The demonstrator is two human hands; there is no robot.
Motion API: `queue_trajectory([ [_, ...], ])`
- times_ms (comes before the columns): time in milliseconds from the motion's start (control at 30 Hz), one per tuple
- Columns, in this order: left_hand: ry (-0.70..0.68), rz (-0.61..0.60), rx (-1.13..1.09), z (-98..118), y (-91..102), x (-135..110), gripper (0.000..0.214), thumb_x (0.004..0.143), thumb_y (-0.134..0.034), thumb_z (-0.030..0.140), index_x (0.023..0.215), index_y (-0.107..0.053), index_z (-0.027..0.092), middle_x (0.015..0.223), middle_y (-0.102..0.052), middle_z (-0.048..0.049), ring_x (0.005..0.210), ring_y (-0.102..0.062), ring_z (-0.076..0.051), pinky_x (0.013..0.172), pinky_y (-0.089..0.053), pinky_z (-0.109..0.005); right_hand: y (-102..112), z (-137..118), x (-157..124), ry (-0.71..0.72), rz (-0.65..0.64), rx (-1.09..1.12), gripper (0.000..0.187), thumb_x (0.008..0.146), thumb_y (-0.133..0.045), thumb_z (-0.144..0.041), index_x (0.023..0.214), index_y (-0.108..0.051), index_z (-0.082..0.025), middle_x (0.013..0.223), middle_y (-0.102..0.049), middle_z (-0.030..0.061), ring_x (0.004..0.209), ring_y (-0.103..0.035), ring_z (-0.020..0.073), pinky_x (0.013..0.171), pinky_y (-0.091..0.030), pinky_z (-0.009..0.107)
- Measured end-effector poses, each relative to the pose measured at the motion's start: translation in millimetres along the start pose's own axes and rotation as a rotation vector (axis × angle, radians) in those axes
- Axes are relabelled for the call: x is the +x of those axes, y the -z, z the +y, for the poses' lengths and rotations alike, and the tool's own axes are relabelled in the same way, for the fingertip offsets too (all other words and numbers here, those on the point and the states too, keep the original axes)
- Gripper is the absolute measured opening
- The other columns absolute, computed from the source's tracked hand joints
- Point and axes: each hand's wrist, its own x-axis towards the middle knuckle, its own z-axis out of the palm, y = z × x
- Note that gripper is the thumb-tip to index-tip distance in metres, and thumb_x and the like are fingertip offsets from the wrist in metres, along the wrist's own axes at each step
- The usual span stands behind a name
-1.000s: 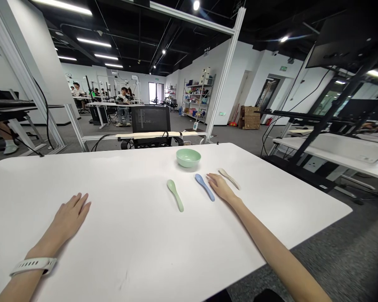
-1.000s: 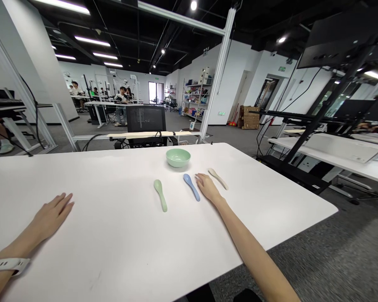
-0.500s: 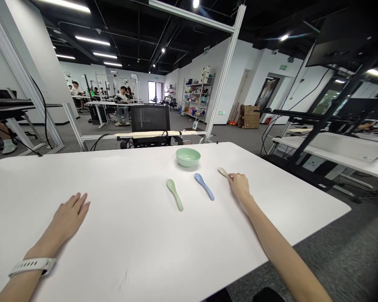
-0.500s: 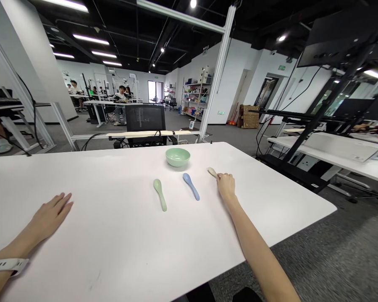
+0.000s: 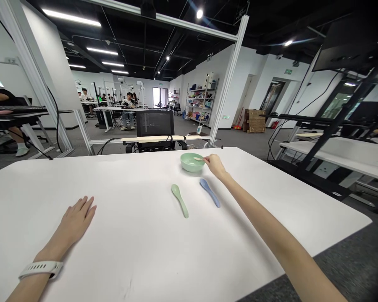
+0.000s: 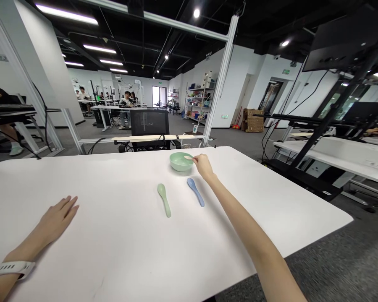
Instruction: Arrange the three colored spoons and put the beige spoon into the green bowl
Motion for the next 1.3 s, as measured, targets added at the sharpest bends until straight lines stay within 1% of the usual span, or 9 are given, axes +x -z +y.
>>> queue_trajectory([
  [167,0.011,0.022,0.028,2,0.9,-2,0.076,0.096,-0.018,0.047,0.153,-0.05,0.008,0.163,-0.049,-0.0179,0.155,-0.04,-0.031,0.126,-0.032,-0.051,-29,-25,27,-0.067,-0.147,-0.141,0.03,0.096,-0.055,-0.016,0.086,-0.083,-0.014,0.088,-0.079,0.0162,0.083,-0.069,0.0264,0.081,-0.048,0.034],
  [333,-0.022,-0.022,0.01,5,5.6,-4,0.076,0.099,-0.015,0.046,0.154,-0.046,0.004,0.166,-0.042,-0.0223,0.156,-0.037,-0.037,0.126,-0.029,-0.057,-44,-34,36,-0.122,-0.197,-0.21,0.027,0.096,-0.057,-0.015,0.089,-0.083,-0.011,0.088,-0.079,0.0195,0.092,-0.071,0.0297,0.083,-0.049,0.034],
  [467,-0.018,-0.018,-0.006,1,1.3,-2,0.078,0.098,-0.014,0.047,0.154,-0.045,0.003,0.166,-0.041,-0.0234,0.157,-0.035,-0.038,0.126,-0.028,-0.059,-41,-37,37,-0.116,-0.197,-0.243,0.031,0.099,-0.055,-0.018,0.092,-0.083,-0.008,0.1,-0.079,0.0233,0.108,-0.068,0.0333,0.091,-0.047,0.035],
  [600,-0.028,0.032,-0.018,-3,-5.5,-1,0.077,0.097,-0.018,0.047,0.152,-0.048,0.004,0.164,-0.046,-0.0234,0.155,-0.039,-0.037,0.125,-0.031,-0.06,-23,-33,31,-0.057,-0.12,-0.232,0.036,0.103,-0.05,-0.023,0.104,-0.083,-0.009,0.11,-0.079,0.0196,0.111,-0.065,0.0321,0.094,-0.045,0.034],
  [800,-0.025,0.061,-0.029,-7,-10.9,2,0.078,0.095,-0.019,0.05,0.152,-0.051,0.007,0.162,-0.05,-0.0212,0.153,-0.042,-0.036,0.124,-0.034,-0.059,0,9,-12,-0.002,0.01,-0.14,0.044,0.105,-0.042,-0.028,0.11,-0.081,-0.01,0.113,-0.078,0.0196,0.108,-0.067,0.0328,0.098,-0.047,0.04],
  [900,-0.019,0.059,-0.026,-8,-13.3,3,0.078,0.095,-0.019,0.05,0.151,-0.051,0.007,0.162,-0.049,-0.0207,0.154,-0.041,-0.035,0.124,-0.034,-0.058,-6,39,-52,0.019,0.001,-0.05,0.043,0.103,-0.041,-0.029,0.12,-0.078,-0.013,0.123,-0.077,0.0175,0.116,-0.067,0.0324,0.107,-0.047,0.045],
  [1033,-0.02,0.078,-0.017,-10,-15.1,4,0.075,0.095,-0.021,0.049,0.151,-0.052,0.01,0.161,-0.051,-0.0188,0.153,-0.042,-0.034,0.124,-0.034,-0.057,-23,68,-97,0.011,-0.107,0.057,0.045,0.099,-0.044,-0.026,0.132,-0.072,-0.016,0.14,-0.07,0.0158,0.133,-0.062,0.0318,0.115,-0.045,0.049],
  [1133,-0.021,0.069,-0.014,-11,-15.6,5,0.076,0.095,-0.021,0.05,0.151,-0.051,0.009,0.162,-0.05,-0.0194,0.153,-0.042,-0.034,0.124,-0.034,-0.056,-30,76,-111,0.009,-0.172,0.118,0.045,0.099,-0.044,-0.028,0.134,-0.072,-0.018,0.145,-0.067,0.0144,0.14,-0.058,0.0315,0.118,-0.044,0.051],
  [1300,-0.032,0.074,-0.017,-15,-17.6,7,0.078,0.094,-0.022,0.051,0.15,-0.053,0.007,0.161,-0.051,-0.0213,0.152,-0.043,-0.037,0.123,-0.036,-0.059,-32,77,-112,-0.023,-0.2,0.143,0.044,0.1,-0.043,-0.03,0.128,-0.076,-0.016,0.146,-0.065,0.0158,0.143,-0.055,0.032,0.12,-0.043,0.05],
])
